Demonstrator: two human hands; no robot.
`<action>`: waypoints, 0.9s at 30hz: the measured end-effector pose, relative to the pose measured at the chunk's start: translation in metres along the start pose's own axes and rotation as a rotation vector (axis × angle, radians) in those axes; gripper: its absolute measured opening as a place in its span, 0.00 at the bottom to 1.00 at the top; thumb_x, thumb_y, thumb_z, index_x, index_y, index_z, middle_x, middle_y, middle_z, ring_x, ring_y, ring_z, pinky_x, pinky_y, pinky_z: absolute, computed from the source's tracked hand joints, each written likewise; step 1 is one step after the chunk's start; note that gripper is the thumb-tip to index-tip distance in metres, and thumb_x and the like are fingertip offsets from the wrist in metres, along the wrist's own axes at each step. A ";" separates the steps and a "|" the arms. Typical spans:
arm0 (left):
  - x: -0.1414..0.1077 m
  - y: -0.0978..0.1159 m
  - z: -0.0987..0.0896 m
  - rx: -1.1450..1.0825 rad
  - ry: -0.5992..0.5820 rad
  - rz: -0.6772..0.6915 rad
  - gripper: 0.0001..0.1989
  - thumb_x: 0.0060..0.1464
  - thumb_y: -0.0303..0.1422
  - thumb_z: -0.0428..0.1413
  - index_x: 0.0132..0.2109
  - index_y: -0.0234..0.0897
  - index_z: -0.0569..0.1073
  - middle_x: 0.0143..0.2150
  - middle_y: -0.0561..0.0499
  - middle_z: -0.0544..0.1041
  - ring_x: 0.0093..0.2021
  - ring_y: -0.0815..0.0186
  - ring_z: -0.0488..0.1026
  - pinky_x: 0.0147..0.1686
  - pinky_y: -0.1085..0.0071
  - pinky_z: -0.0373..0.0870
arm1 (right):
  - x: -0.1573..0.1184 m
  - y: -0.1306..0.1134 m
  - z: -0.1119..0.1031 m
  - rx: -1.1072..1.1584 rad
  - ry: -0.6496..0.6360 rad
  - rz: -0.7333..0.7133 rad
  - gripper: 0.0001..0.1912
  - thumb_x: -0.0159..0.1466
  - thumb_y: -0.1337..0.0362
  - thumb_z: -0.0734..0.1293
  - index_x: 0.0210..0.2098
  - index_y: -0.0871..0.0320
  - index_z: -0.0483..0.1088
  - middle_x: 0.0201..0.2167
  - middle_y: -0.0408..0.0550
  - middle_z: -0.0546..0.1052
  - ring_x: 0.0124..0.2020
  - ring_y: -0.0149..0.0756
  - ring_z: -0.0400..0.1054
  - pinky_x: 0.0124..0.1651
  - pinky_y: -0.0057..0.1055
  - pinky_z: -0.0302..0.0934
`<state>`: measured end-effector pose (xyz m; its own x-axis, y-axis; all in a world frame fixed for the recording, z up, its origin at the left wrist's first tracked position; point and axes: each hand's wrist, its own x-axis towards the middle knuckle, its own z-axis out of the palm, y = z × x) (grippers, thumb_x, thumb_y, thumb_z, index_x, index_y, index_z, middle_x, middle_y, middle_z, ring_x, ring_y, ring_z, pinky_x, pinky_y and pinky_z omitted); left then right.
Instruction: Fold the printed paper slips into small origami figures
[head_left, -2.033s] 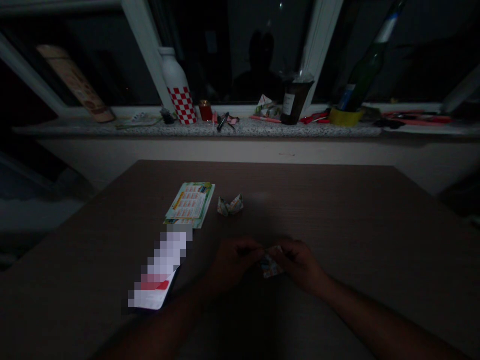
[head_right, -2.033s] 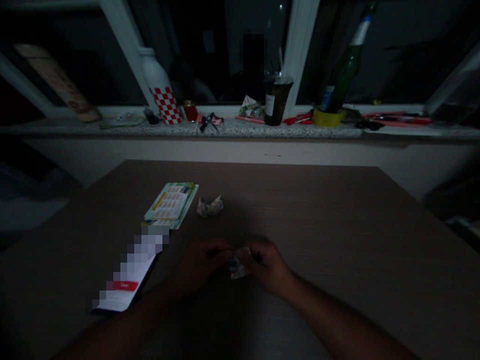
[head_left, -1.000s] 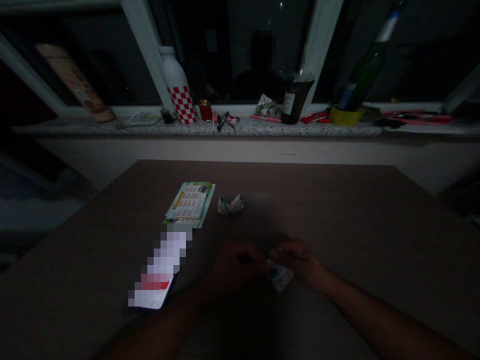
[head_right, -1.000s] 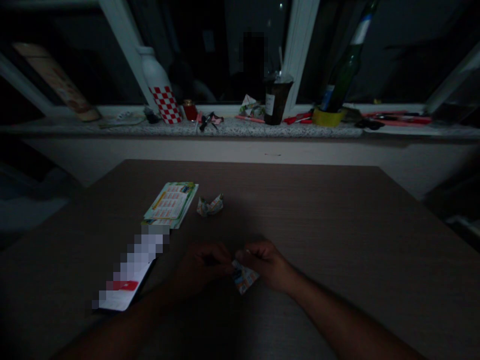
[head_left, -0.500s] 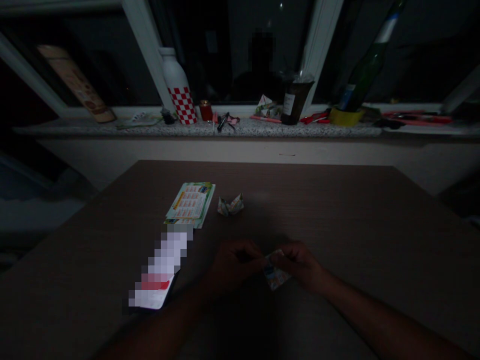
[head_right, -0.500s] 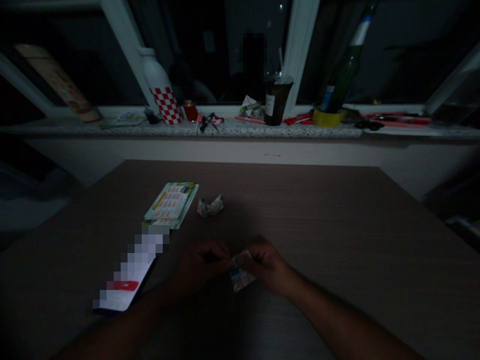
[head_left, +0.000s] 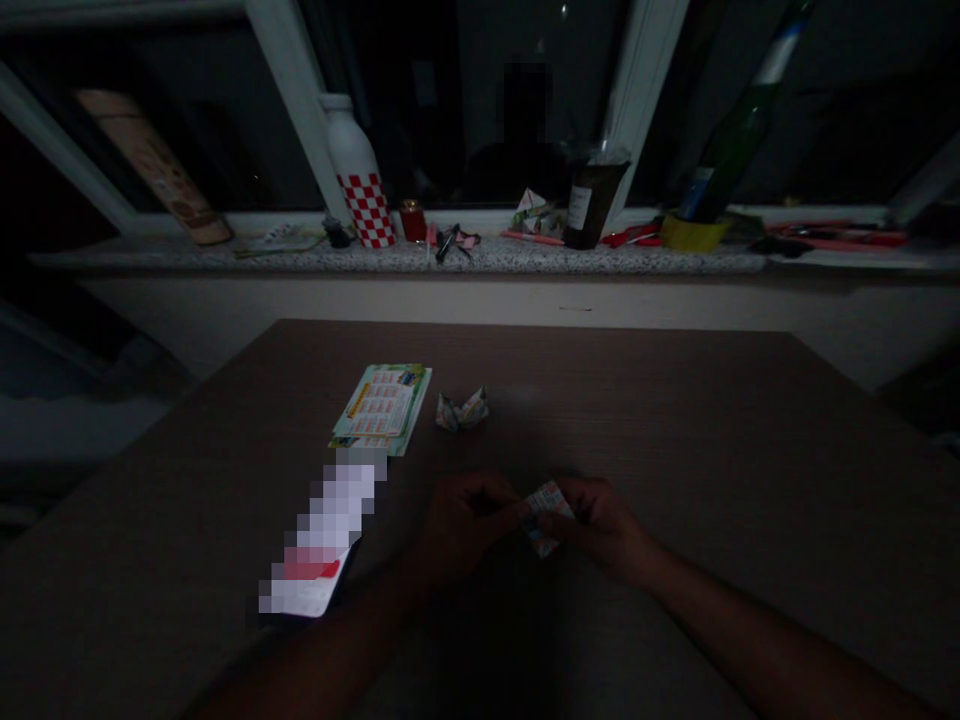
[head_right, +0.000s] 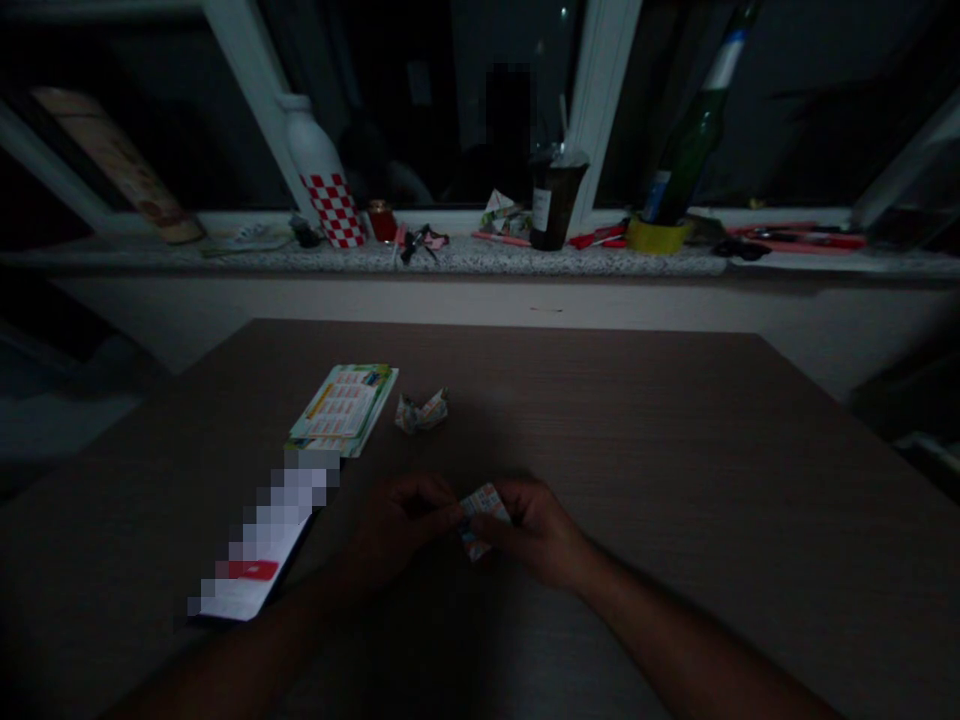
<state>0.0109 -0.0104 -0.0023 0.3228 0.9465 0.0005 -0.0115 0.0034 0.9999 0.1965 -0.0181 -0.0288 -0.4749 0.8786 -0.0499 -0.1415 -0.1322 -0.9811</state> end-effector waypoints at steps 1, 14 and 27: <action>0.000 0.000 0.000 0.000 0.005 0.001 0.08 0.45 0.30 0.63 0.24 0.32 0.73 0.25 0.53 0.73 0.26 0.70 0.69 0.27 0.75 0.63 | 0.000 0.000 0.001 0.004 0.003 -0.001 0.13 0.57 0.56 0.70 0.31 0.62 0.72 0.24 0.44 0.75 0.24 0.27 0.67 0.27 0.23 0.61; 0.000 -0.004 0.000 0.010 0.073 -0.002 0.07 0.44 0.29 0.63 0.25 0.33 0.73 0.26 0.53 0.73 0.28 0.70 0.69 0.29 0.75 0.65 | -0.001 -0.004 0.004 -0.048 0.051 -0.039 0.10 0.59 0.59 0.69 0.30 0.61 0.72 0.23 0.42 0.73 0.23 0.26 0.64 0.27 0.22 0.58; 0.002 -0.004 0.000 -0.008 0.194 -0.033 0.07 0.45 0.31 0.63 0.27 0.33 0.72 0.25 0.54 0.73 0.27 0.70 0.70 0.29 0.74 0.66 | 0.002 -0.004 0.011 0.079 0.185 0.004 0.16 0.51 0.62 0.74 0.38 0.58 0.71 0.29 0.43 0.78 0.27 0.29 0.71 0.29 0.24 0.62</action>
<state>0.0113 -0.0080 -0.0062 0.1351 0.9902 -0.0349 -0.0114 0.0368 0.9993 0.1864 -0.0211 -0.0228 -0.3093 0.9462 -0.0948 -0.2113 -0.1656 -0.9633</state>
